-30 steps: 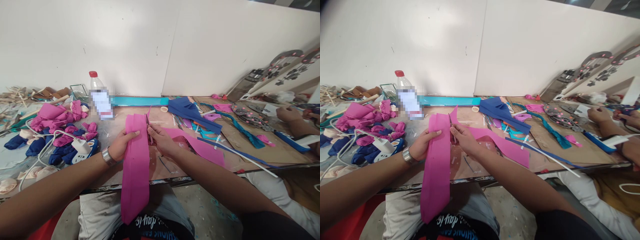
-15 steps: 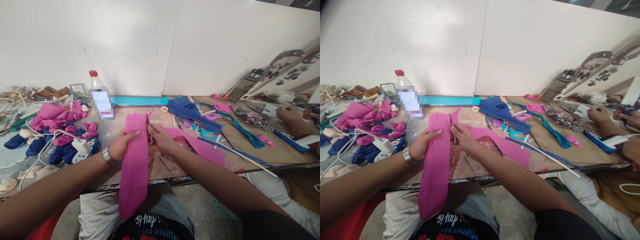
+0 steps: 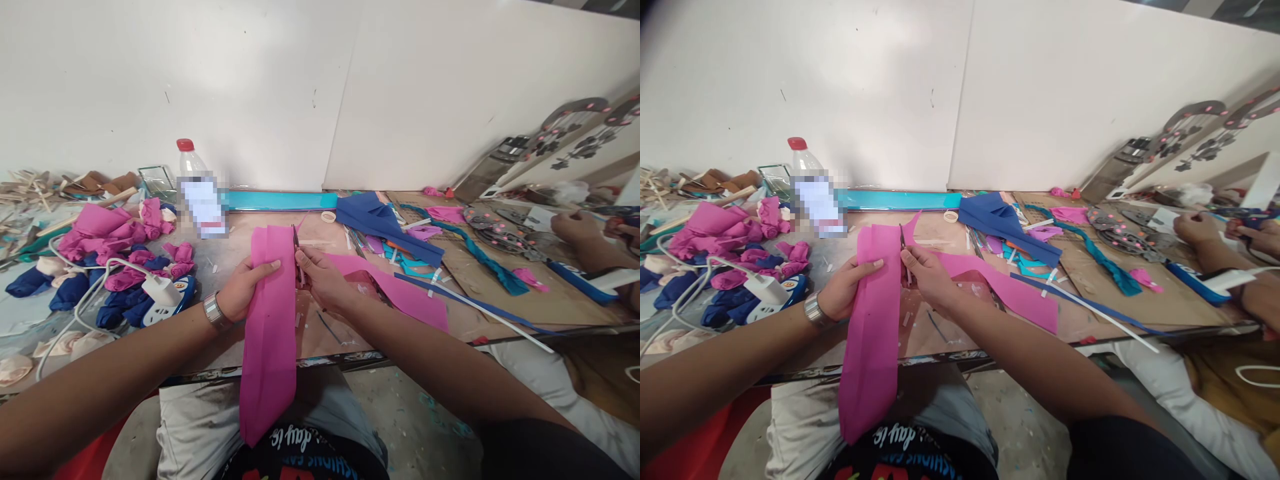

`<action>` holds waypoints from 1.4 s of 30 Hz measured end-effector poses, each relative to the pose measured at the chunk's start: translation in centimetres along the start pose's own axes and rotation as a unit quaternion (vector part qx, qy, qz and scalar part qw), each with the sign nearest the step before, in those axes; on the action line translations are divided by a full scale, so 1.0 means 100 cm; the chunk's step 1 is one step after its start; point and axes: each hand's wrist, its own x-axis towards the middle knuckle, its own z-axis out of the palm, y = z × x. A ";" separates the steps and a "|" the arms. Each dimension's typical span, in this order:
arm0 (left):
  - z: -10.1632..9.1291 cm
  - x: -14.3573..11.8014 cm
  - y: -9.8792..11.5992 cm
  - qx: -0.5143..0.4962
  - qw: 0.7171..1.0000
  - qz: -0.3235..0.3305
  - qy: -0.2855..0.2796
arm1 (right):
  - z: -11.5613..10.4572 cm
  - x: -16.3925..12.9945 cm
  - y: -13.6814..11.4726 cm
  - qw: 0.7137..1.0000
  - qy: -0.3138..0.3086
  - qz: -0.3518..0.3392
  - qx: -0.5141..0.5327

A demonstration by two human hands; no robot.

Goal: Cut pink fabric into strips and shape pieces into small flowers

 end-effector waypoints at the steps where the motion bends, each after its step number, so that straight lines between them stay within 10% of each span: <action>1: 0.000 0.000 0.000 -0.001 1.000 0.000 0.000 | 0.000 0.000 0.000 1.000 0.000 -0.001 0.001; 19: 0.000 0.000 0.002 0.004 0.999 0.006 -0.033 | 0.000 0.002 -0.003 0.999 0.030 -0.005 0.015; 27: 0.001 0.008 0.002 -0.005 0.992 0.072 0.105 | -0.004 0.002 -0.009 0.998 0.048 -0.027 0.033; 37: -0.004 0.015 0.002 0.007 0.986 0.137 0.097 | 0.012 -0.024 -0.010 0.990 -0.065 0.125 -0.026; 42: -0.005 0.017 0.003 -0.007 0.986 0.147 0.083 | 0.008 -0.019 -0.016 0.992 -0.024 0.122 0.003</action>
